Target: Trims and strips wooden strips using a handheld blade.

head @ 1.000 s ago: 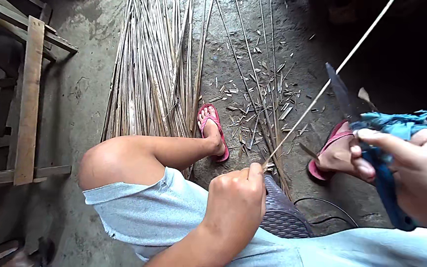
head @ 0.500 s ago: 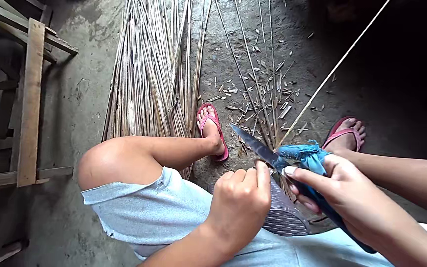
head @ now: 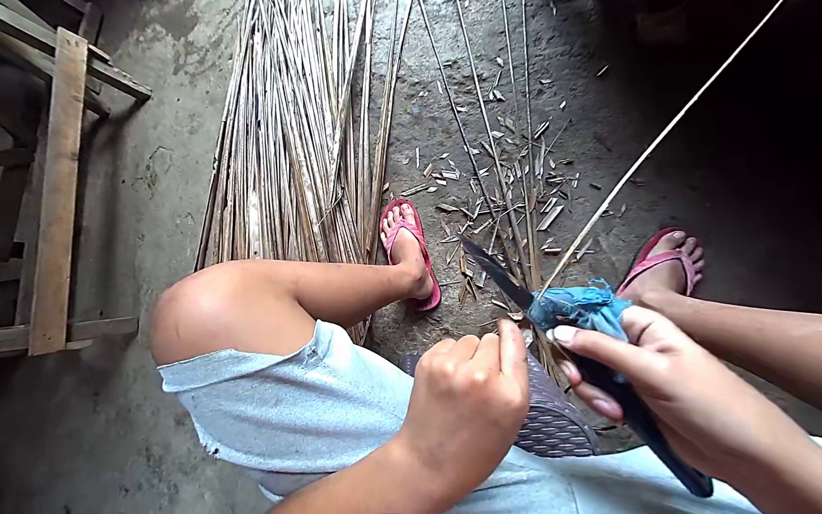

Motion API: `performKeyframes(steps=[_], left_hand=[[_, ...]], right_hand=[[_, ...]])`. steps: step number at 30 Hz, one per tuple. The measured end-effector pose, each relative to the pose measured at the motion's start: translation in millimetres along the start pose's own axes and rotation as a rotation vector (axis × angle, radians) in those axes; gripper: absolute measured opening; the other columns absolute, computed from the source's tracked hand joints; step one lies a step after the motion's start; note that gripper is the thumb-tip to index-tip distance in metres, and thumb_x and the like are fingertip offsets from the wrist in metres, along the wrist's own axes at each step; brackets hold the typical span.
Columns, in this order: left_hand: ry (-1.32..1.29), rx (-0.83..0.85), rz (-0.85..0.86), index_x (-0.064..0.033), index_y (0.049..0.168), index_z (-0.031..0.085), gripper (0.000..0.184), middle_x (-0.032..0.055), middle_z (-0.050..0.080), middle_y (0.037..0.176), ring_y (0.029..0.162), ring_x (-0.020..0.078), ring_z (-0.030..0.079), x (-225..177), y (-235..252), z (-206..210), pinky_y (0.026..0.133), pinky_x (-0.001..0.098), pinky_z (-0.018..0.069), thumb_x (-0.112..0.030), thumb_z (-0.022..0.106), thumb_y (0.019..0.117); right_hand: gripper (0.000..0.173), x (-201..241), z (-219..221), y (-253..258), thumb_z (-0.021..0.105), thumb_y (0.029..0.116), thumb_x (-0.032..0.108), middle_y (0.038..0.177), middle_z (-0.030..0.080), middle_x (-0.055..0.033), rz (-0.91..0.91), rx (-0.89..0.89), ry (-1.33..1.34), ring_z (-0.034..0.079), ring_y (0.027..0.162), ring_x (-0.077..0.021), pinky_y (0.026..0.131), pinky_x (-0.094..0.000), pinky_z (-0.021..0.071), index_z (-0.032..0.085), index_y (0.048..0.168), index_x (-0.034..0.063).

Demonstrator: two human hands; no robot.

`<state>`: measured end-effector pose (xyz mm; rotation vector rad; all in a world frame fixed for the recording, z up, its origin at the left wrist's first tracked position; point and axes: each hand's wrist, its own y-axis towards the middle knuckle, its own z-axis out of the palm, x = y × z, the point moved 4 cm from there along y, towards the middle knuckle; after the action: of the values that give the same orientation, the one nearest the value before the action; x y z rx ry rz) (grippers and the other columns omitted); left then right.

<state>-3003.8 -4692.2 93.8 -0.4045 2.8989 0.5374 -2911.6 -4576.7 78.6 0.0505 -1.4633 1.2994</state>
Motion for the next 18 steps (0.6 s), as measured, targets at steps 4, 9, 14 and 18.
performKeyframes(steps=[4, 9, 14, 18], left_hand=[[-0.019, 0.008, 0.009, 0.0028, 0.089, 0.074, 0.019, 0.0028, 0.052, 0.052, 0.042, 0.0140, 0.049, 0.0, -2.1, 0.4, 0.042, 0.0253, 0.0360, -0.006, 0.058, 0.0900], [-0.437, 0.114, -0.212, 0.0005, 0.091, 0.066, 0.023, 0.0009, 0.051, 0.055, 0.045, 0.0092, 0.050, 5.1, -2.3, -0.6, 0.043, 0.0224, 0.0398, -0.010, 0.046, 0.0970], [-1.610, 0.099, -0.655, -0.0069, 0.109, 0.048, 0.026, -0.0121, 0.060, 0.074, 0.065, -0.0059, 0.057, 10.4, -0.5, 3.8, 0.061, 0.0130, 0.0487, -0.009, 0.022, 0.1091], [-1.897, -0.088, -0.752, -0.0067, 0.110, 0.067, 0.030, -0.0019, 0.068, 0.109, 0.099, 0.0043, 0.064, 15.4, -2.7, 10.1, 0.089, 0.0224, 0.0535, -0.011, 0.037, 0.1076]], right_hand=[[0.014, 9.3, -17.0, 10.2, 0.044, 0.1055, 0.002, 0.059, 0.059, 0.0055, -0.053, -0.233, 0.021, 0.050, 0.041, 0.0004, 0.040, -0.0126, 0.0438, 0.051, 0.095, 0.0083], [0.020, 19.2, -45.9, 16.5, 0.033, 0.1100, 0.008, 0.066, 0.062, 0.0027, -0.121, -0.416, 0.161, 0.052, 0.043, -0.0013, 0.042, -0.0133, 0.0453, 0.053, 0.103, 0.0070], [0.021, 8.7, -10.0, 1.7, 0.032, 0.1018, 0.002, 0.091, 0.078, -0.0040, -0.223, -0.151, 0.201, 0.055, 0.042, -0.0005, 0.039, -0.0131, 0.0450, 0.051, 0.110, 0.0065], [0.021, 7.6, 1.0, -9.3, 0.033, 0.1026, 0.003, 0.096, 0.076, 0.0002, -0.298, -0.114, 0.178, 0.055, 0.045, 0.0011, 0.042, -0.0130, 0.0469, 0.050, 0.114, 0.0056]])
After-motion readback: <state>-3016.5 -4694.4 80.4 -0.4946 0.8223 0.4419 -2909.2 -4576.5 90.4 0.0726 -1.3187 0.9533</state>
